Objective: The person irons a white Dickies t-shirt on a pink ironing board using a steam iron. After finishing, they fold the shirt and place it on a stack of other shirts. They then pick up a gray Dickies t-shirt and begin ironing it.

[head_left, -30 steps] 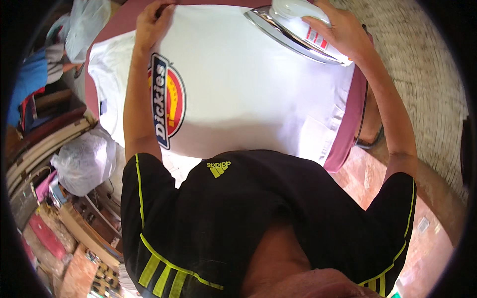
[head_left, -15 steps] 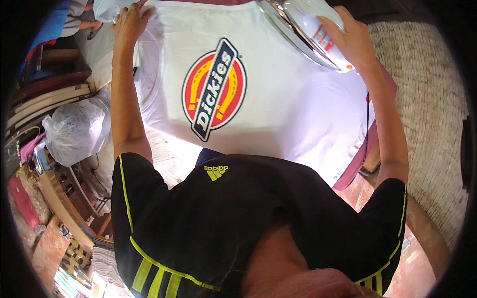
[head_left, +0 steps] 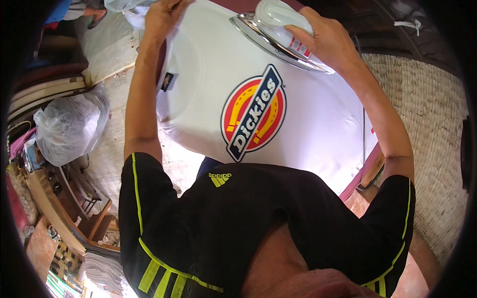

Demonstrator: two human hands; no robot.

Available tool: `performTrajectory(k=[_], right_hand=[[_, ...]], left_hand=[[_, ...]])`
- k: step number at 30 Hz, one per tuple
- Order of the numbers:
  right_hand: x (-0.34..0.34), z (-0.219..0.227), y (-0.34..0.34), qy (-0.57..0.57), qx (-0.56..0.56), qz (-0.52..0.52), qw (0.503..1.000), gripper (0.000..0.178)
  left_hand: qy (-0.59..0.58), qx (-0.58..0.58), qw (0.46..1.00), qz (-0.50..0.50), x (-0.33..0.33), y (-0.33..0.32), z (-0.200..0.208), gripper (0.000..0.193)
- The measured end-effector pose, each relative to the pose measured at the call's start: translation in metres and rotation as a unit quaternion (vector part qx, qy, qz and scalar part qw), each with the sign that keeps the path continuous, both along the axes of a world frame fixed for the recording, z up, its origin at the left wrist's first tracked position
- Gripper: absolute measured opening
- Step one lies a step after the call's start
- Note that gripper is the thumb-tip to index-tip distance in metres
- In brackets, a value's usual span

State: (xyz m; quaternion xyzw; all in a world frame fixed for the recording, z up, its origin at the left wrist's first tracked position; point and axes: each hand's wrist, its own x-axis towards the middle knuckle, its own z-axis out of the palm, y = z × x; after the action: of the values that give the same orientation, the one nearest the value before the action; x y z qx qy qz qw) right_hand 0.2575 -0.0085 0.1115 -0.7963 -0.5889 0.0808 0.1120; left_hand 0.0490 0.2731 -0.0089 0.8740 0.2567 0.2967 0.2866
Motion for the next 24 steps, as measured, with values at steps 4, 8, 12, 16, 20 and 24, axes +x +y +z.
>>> performTrajectory(k=[4,8,12,16,20,24], right_hand=[[-0.022,0.01,0.064,-0.03,0.004,0.035,0.999,0.039],[-0.035,0.005,0.092,-0.011,0.032,0.026,0.999,0.04],[-0.052,0.009,0.121,0.011,0.013,0.017,1.0,0.04],[-0.069,0.011,0.146,0.002,-0.02,0.02,1.0,0.04],[-0.066,0.001,0.143,-0.006,0.052,0.074,0.996,0.039],[-0.061,0.0,0.127,-0.013,0.068,0.069,0.995,0.037]], left_hand=[[-0.05,0.047,0.997,0.017,-0.005,-0.005,-0.001,0.022],[0.021,-0.004,0.998,0.062,-0.024,-0.028,0.02,0.026],[0.0,-0.018,0.989,0.149,-0.035,-0.032,0.003,0.021],[-0.117,-0.14,0.975,0.129,-0.042,-0.046,0.009,0.019],[-0.129,-0.111,0.974,0.146,-0.047,-0.053,0.011,0.017],[-0.124,-0.105,0.972,0.168,-0.048,-0.048,0.001,0.018]])
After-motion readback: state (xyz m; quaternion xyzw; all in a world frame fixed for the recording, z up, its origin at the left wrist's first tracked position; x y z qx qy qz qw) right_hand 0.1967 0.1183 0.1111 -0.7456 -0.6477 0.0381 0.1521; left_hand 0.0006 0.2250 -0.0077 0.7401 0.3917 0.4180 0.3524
